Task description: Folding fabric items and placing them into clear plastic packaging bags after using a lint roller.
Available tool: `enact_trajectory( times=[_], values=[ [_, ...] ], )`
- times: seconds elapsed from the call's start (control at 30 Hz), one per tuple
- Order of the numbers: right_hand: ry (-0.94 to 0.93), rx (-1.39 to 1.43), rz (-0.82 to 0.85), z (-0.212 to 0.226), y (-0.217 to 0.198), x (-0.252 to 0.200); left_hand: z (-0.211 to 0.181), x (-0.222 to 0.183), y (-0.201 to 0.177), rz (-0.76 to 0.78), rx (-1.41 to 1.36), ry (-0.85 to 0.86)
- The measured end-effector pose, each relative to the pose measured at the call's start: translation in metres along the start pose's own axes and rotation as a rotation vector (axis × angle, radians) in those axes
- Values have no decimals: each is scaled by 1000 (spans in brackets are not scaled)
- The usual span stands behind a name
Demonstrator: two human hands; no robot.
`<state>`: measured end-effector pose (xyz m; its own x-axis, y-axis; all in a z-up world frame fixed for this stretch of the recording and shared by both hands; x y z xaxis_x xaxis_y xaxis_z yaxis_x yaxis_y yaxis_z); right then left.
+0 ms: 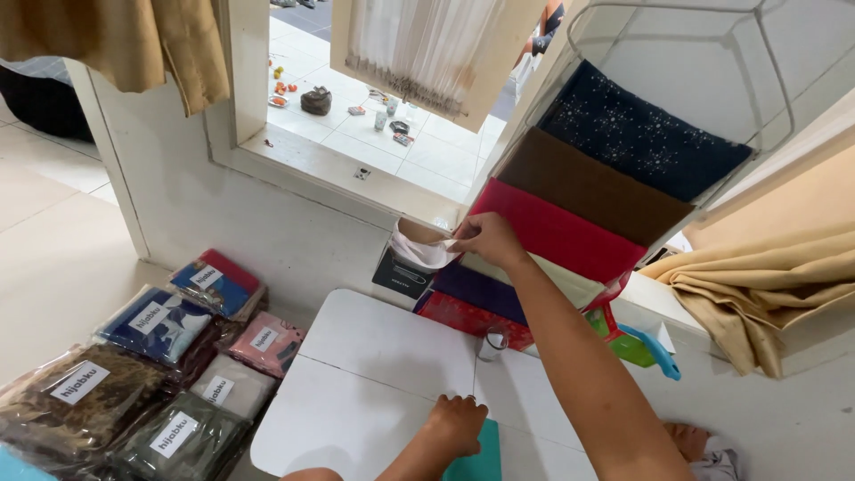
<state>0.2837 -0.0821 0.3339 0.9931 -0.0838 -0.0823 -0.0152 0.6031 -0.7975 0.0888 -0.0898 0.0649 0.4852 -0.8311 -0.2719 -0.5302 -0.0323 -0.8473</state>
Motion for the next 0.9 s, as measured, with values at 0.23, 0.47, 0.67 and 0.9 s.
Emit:
enact_trajectory(
  times=[0.23, 0.47, 0.67, 0.9],
  values=[
    [108, 191, -95, -13, -28, -32, -15, -21, -4, 80, 11, -23],
    [-55, 533, -414, -39, -72, -72, -21, -36, -16, -24, 1, 31],
    [30, 958, -403, -133, -100, -119, -35, -115, -119, -766, -179, 110],
    [-28, 916, 22, -201, -40, -189, -59, -184, -145, -868, -1013, -87]
  ],
)
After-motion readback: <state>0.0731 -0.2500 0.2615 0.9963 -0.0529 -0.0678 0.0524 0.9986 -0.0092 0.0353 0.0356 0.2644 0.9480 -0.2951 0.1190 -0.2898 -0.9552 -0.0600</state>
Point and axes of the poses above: each hand's wrist, its own x-axis towards the middle knuckle, its own y-axis out of the palm, z = x × y, the point moved 7 cm from there along x, towards the middle knuckle, and after that the axes turned 8 degrees about y, right-handed, at the moved point
